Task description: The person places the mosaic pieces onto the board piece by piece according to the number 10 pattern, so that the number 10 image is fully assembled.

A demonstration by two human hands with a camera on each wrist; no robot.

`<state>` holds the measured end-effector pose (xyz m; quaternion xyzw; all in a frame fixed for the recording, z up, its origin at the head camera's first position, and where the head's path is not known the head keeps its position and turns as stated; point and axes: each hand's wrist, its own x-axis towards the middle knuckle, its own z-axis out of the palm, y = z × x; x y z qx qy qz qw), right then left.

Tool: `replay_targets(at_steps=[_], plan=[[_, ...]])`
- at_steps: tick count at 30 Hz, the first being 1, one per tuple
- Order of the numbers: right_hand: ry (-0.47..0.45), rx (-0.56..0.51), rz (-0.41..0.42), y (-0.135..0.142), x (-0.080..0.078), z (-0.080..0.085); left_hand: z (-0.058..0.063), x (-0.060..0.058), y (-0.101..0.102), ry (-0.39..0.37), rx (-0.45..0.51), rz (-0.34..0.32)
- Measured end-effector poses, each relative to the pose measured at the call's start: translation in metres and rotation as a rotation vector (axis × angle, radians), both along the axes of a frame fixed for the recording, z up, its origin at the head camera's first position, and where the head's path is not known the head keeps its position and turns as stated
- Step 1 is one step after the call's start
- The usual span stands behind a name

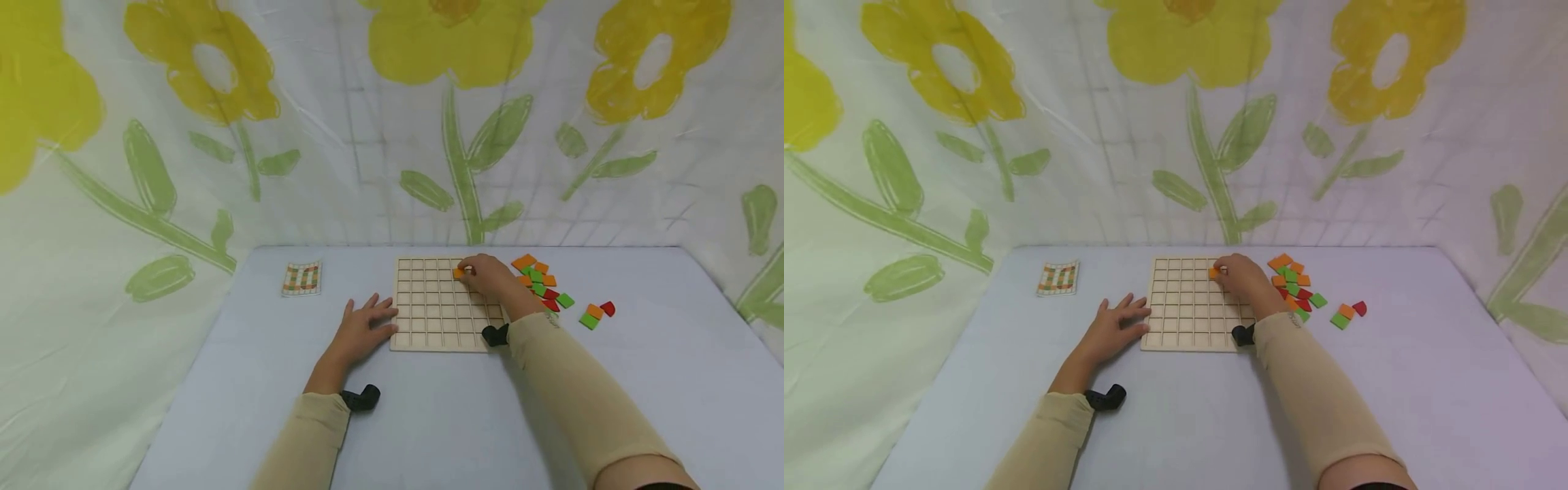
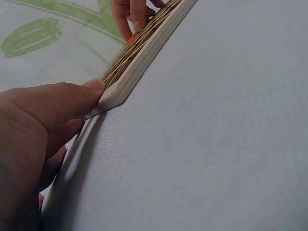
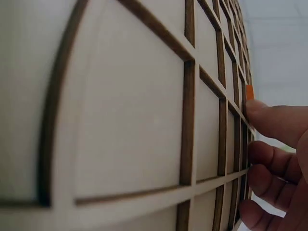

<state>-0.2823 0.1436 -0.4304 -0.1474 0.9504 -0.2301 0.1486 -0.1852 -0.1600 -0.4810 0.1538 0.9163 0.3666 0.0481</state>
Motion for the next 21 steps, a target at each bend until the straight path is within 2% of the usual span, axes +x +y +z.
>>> replay_targets(at_steps=[9,14,17,21], plan=[[0.027,-0.004,-0.025,-0.001,-0.002,-0.007,0.001,0.001,0.001,0.041,0.003,0.001],[0.007,-0.017,-0.050,0.000,-0.001,-0.006,0.000,0.003,0.000,0.017,-0.008,0.012],[0.001,-0.037,-0.071,0.010,-0.001,0.000,0.001,0.004,0.001,0.016,-0.006,0.005],[0.037,-0.075,-0.109,0.041,-0.001,0.010,0.004,0.002,0.001,0.038,-0.005,-0.008]])
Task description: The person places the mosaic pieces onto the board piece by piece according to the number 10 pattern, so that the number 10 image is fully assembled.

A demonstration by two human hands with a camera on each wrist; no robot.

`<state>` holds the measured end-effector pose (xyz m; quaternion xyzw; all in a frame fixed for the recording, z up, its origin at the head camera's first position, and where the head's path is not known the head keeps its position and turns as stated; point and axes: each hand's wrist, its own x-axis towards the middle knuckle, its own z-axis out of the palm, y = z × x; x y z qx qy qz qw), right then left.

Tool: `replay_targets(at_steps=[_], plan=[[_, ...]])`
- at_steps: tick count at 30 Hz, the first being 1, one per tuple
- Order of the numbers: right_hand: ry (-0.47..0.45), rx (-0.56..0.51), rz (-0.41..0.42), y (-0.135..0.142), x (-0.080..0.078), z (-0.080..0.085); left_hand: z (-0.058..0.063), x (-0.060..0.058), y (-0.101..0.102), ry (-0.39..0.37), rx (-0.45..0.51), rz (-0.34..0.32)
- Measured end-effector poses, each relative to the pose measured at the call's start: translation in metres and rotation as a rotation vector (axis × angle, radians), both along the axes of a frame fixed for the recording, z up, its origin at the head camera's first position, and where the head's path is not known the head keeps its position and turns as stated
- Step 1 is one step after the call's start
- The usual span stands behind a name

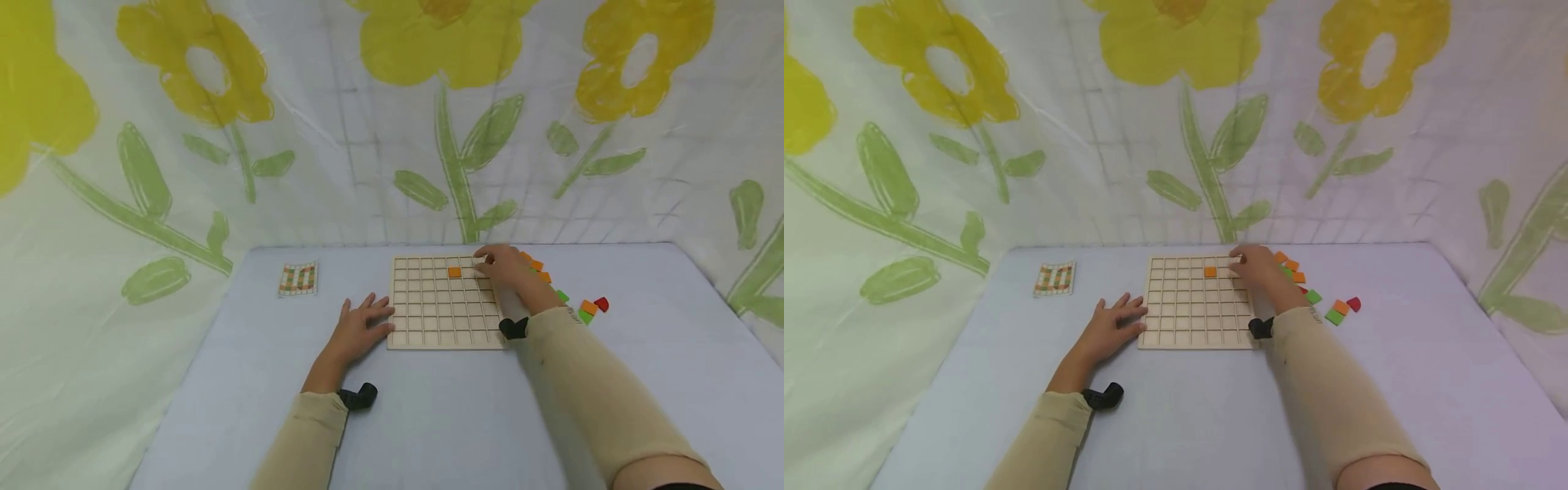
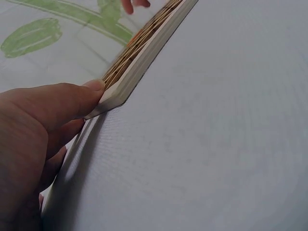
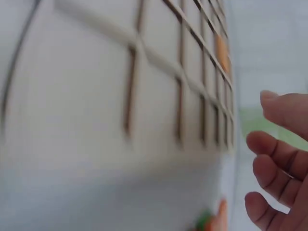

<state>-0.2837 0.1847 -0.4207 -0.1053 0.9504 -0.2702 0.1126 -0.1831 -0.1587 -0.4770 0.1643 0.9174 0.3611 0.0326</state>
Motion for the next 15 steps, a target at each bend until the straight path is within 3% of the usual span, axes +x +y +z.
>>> replay_targets(at_steps=[7,15], plan=[[0.028,0.018,-0.071,0.057,0.018,0.014,0.001,-0.004,0.001,-0.019,-0.029,0.008],[-0.104,0.129,-0.092,0.080,0.033,-0.004,-0.002,-0.002,0.000,-0.033,-0.011,0.011]])
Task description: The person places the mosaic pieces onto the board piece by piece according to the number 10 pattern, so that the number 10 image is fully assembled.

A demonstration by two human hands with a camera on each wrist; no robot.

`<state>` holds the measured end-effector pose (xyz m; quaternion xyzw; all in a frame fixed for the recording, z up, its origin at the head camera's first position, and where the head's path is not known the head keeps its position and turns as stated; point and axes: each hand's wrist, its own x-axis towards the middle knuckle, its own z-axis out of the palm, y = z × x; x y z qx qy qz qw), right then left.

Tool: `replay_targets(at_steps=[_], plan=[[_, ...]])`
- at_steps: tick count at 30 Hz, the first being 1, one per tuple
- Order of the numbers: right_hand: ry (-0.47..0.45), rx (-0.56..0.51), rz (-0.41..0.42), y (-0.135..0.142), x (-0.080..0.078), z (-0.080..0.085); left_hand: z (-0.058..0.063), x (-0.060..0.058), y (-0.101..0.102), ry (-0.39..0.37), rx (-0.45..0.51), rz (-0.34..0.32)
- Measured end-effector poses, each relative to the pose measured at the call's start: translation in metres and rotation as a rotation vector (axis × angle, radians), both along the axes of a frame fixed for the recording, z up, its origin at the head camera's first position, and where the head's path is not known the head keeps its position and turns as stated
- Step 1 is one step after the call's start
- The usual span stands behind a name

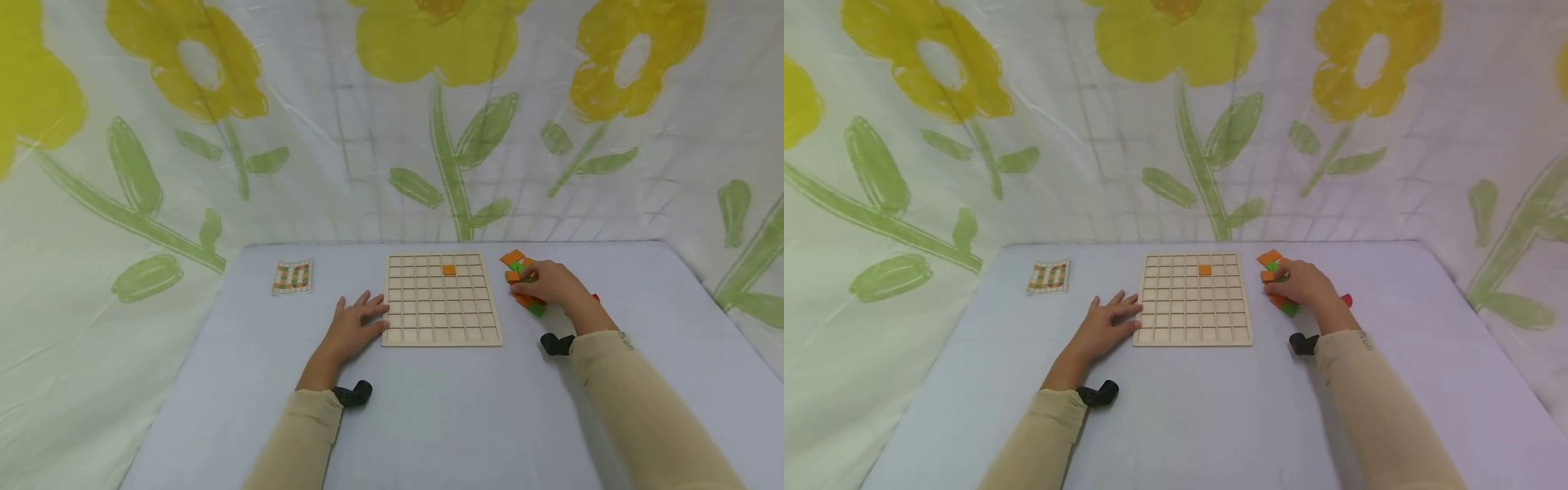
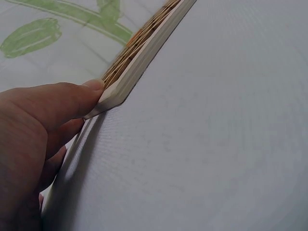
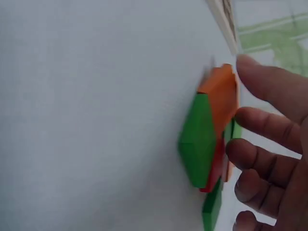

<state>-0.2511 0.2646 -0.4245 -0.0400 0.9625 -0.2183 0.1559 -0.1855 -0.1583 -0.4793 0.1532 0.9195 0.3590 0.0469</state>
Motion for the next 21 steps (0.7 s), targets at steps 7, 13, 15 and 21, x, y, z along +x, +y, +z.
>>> replay_targets(at_steps=[7,13,15,21], plan=[[0.008,-0.014,0.016,-0.009,0.002,-0.002,-0.003,0.001,-0.003,-0.002,0.015,0.004],[0.032,-0.071,0.030,-0.016,0.002,-0.001,-0.003,0.002,-0.002,0.016,0.020,-0.004],[0.053,-0.092,0.030,-0.019,0.001,0.000,-0.002,0.002,-0.001,0.020,0.016,-0.005],[0.137,-0.186,0.057,-0.035,-0.004,0.006,-0.001,0.001,-0.001,0.019,0.018,-0.012]])
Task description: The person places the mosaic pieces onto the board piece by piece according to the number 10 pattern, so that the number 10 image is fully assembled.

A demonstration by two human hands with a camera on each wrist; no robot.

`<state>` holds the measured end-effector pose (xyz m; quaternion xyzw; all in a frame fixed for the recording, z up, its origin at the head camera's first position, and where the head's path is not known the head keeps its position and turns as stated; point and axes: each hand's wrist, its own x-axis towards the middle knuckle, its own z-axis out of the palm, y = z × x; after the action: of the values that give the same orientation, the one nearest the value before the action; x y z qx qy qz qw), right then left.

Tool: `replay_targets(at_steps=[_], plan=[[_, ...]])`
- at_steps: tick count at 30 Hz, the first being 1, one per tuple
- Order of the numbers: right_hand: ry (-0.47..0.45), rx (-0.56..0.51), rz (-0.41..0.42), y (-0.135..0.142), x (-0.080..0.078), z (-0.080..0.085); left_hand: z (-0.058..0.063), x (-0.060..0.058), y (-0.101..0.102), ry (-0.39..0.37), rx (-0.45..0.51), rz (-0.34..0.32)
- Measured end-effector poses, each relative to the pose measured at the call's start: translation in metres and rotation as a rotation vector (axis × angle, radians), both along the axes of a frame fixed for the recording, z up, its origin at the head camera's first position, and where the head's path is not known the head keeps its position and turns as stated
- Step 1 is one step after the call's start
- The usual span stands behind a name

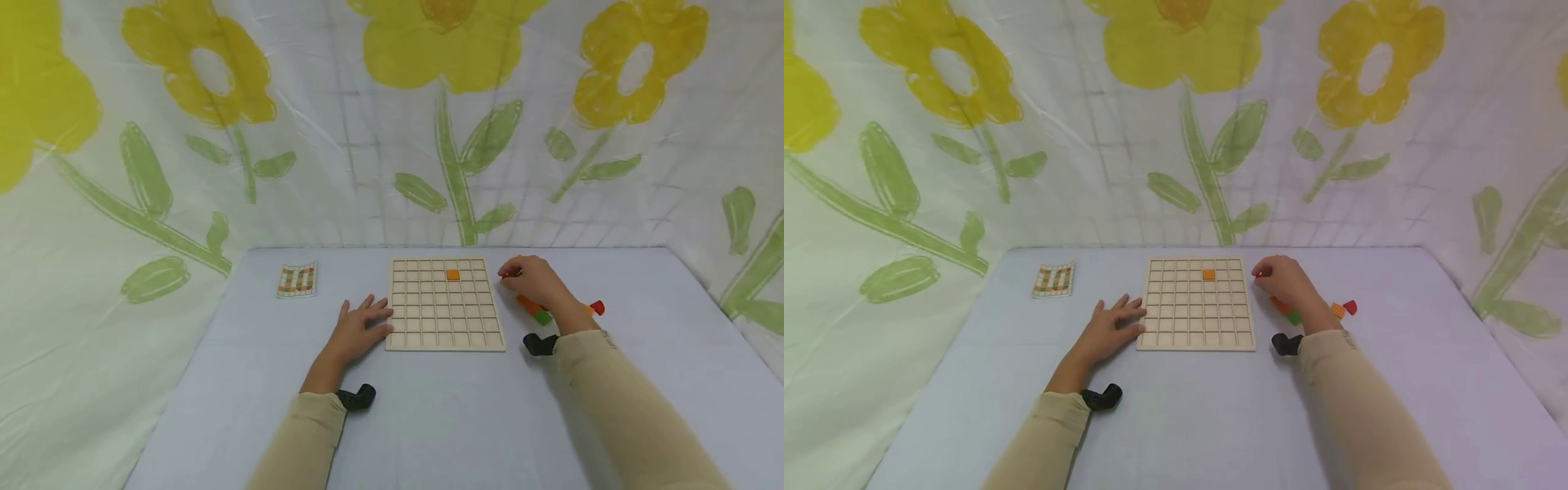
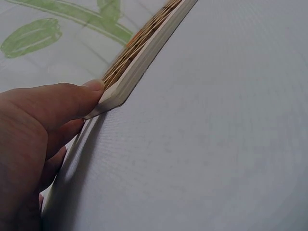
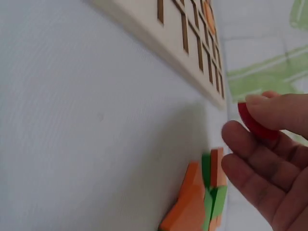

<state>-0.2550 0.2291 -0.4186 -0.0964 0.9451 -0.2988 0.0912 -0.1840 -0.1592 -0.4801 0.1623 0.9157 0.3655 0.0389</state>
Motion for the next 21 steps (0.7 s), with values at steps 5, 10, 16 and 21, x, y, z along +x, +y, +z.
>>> replay_targets(at_steps=[5,10,16,21], plan=[[0.000,-0.041,0.036,-0.020,-0.008,0.000,-0.002,0.001,-0.001,0.011,0.007,-0.003],[-0.007,-0.064,0.013,-0.036,-0.016,-0.003,-0.002,0.002,-0.001,0.009,0.018,0.002],[-0.013,-0.088,-0.012,-0.049,-0.025,-0.005,0.000,0.002,0.000,0.003,0.010,0.002],[0.002,-0.080,0.019,-0.056,-0.032,-0.010,0.001,0.002,0.000,0.010,-0.001,0.007]])
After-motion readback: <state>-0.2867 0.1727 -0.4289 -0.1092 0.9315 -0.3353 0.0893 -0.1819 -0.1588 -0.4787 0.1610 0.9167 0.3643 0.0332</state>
